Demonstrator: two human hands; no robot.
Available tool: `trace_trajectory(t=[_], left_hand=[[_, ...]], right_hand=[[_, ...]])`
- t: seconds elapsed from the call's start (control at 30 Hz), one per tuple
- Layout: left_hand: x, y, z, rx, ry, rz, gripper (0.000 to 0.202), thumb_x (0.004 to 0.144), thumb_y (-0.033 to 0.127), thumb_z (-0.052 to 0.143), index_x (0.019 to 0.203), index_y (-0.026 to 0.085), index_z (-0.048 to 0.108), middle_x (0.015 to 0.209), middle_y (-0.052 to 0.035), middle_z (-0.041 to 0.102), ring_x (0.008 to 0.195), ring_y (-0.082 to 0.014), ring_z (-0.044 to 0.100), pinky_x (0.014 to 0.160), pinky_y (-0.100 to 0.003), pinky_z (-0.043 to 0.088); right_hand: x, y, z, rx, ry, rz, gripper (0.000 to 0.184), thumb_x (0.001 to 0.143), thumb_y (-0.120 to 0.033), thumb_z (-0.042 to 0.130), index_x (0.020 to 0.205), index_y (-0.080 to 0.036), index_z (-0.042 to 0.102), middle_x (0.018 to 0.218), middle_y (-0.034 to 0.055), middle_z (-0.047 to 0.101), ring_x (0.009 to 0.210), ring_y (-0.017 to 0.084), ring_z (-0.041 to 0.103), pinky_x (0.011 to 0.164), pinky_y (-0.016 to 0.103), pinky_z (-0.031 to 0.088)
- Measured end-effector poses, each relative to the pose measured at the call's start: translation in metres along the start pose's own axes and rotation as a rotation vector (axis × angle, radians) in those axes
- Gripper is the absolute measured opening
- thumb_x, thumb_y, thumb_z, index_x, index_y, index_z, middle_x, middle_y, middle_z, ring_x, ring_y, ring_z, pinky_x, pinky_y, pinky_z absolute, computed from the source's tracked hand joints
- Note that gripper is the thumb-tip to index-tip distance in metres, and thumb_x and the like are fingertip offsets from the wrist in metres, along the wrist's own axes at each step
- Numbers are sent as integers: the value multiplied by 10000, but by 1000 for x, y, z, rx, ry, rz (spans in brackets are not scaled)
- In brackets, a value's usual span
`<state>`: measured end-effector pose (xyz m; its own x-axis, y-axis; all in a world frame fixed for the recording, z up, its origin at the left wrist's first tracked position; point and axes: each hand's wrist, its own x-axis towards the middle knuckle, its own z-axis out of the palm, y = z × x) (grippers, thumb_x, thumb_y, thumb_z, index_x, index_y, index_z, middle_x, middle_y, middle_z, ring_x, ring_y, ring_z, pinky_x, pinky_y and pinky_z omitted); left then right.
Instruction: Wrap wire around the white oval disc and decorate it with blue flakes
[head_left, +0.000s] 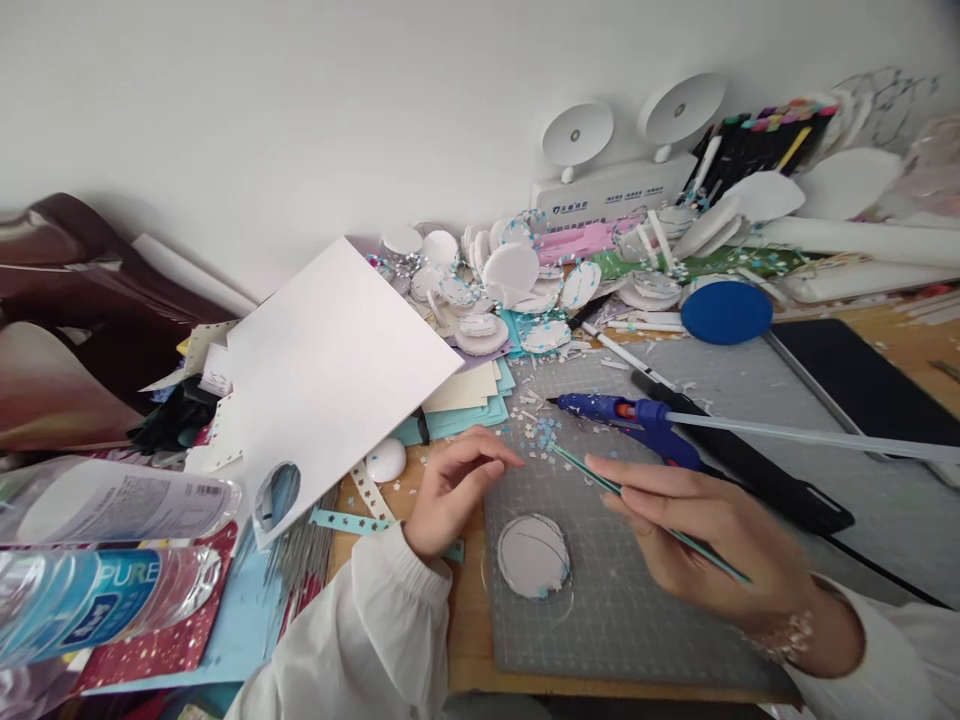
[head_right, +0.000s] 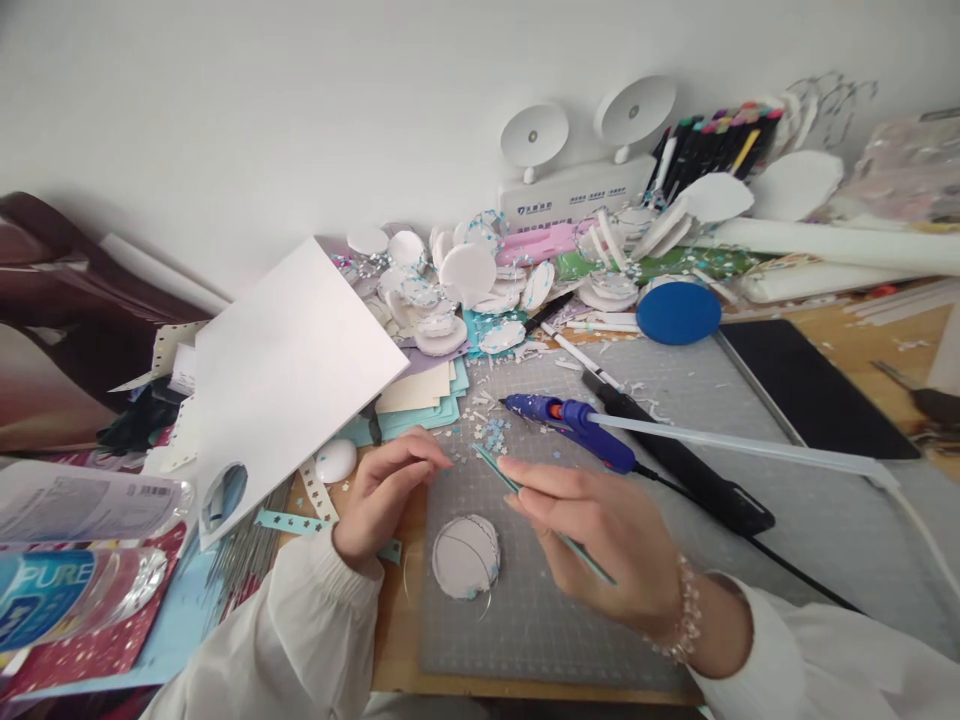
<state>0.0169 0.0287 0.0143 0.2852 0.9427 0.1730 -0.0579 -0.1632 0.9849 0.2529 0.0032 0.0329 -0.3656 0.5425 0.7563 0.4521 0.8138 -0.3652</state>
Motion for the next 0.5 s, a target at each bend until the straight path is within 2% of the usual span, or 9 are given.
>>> trace_trajectory(t=[0.1, 0.2, 0.27, 0.37, 0.43, 0.5], left_hand=[[0, 6, 3, 10, -42, 18, 241, 905, 330, 607, 861, 178, 790, 782, -84, 671, 754, -191, 550, 705, -310, 417], [-1, 10, 5, -30, -103, 15, 287, 904, 365, 607, 816, 171, 799, 730, -82, 652, 712, -180, 552, 679, -305, 418], [-2, 9, 5, -40, -86, 4, 313, 906, 372, 596, 777, 168, 795, 694, -72, 626, 691, -174, 538, 667, -303, 403], [-3, 7, 4, -80, 52, -39, 375, 890, 383, 582, 637, 159, 745, 617, -47, 560, 635, -160, 477, 631, -303, 356], [-3, 6, 4, -135, 152, -70, 418, 869, 378, 567, 520, 164, 647, 558, -20, 487, 585, -142, 415, 595, -300, 315], [-2, 8, 4, -180, 209, -91, 444, 862, 361, 533, 459, 175, 535, 511, 4, 411, 540, -127, 358, 558, -297, 273]], right_hand=[[8, -3, 1, -128, -13, -195, 206, 827, -35, 637, 996, -152, 636, 941, 89, 773, 767, 141, 732, 640, 242, 608], [15, -8, 8, -142, 1, -240, 179, 837, -49, 638, 979, -157, 654, 894, 61, 766, 740, 135, 713, 644, 250, 605], [19, -9, 12, -123, 20, -194, 175, 831, -44, 651, 966, -156, 645, 902, 65, 756, 767, 129, 710, 665, 239, 603], [22, -8, 11, -115, 104, -45, 205, 788, -25, 697, 931, -160, 639, 864, 56, 736, 777, 131, 708, 695, 239, 599], [20, -5, 9, -120, 167, 58, 216, 765, -27, 718, 891, -183, 638, 823, 37, 724, 751, 143, 709, 690, 259, 602], [13, -1, 7, -108, 176, 148, 206, 772, -44, 712, 861, -210, 630, 809, 24, 719, 741, 155, 715, 679, 271, 607]])
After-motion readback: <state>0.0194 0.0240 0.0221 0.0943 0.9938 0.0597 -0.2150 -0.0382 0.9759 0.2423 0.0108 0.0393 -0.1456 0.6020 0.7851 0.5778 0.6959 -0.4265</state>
